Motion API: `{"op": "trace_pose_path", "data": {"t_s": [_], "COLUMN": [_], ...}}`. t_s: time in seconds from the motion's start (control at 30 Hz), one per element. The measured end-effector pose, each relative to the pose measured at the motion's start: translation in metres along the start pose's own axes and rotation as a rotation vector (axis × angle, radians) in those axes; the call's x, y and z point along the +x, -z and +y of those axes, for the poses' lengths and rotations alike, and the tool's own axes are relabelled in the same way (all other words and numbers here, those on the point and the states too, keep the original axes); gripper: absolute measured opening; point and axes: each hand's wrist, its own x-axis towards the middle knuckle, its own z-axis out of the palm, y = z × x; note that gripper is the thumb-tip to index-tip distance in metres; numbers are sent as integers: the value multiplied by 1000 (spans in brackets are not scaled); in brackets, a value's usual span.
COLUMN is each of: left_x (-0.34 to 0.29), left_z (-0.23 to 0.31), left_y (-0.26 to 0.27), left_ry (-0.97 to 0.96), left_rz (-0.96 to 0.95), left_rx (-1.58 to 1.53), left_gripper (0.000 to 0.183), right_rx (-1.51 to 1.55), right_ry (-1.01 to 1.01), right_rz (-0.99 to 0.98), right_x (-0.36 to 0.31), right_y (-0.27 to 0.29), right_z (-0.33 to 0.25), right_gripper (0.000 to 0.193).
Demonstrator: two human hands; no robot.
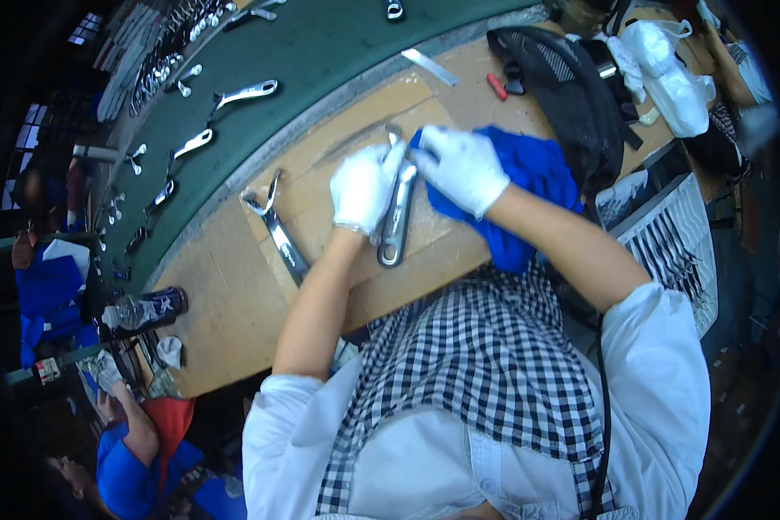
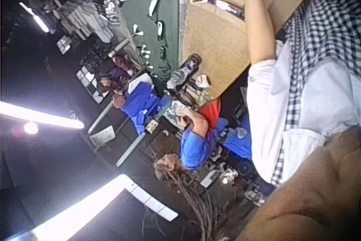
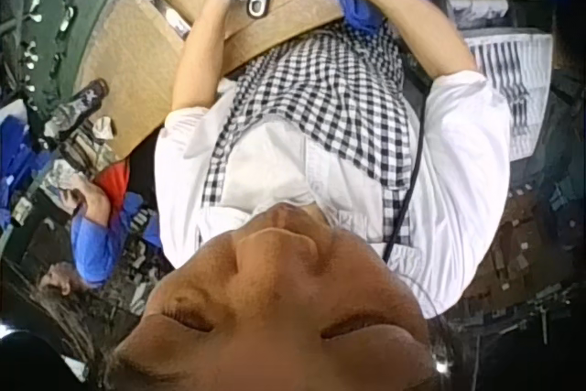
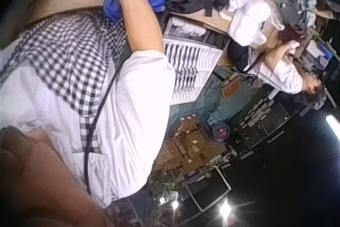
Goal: The person cleans metal handles by wiping them down with a blue cloth.
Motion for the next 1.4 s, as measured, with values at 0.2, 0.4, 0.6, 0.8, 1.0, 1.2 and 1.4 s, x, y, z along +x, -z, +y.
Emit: {"op": "trace_pose_path", "data": {"t_s": [0.2, 0.4, 0.6, 0.8, 1.0, 1.2, 1.4], "left_x": [31, -52, -82, -78, -69, -62, -70], "left_z": [-11, 0, -23, -39, -28, -21, -27], "left_y": [-17, -15, -16, 15, 19, 24, 25], "left_ry": [-18, -125, 72, 519, 602, 616, 390], "left_rz": [127, 208, 13, -510, -495, -475, -368], "left_rx": [182, 93, -408, -1530, -1352, -1167, -799], "left_gripper": [45, 59, 50, 26, 10, 19, 26], "right_rx": [-119, -103, -326, 259, -3, -114, -89], "right_ry": [-28, 225, 340, 80, 408, 407, 378], "right_rz": [-28, -97, -115, -66, -22, -68, -272], "right_x": [10, -34, -32, 11, 13, 9, -7], "right_y": [6, 45, 27, 10, -33, -26, 16], "right_z": [26, 8, 11, -19, -32, -32, -6], "right_gripper": [19, 21, 22, 26, 10, 20, 21]}}
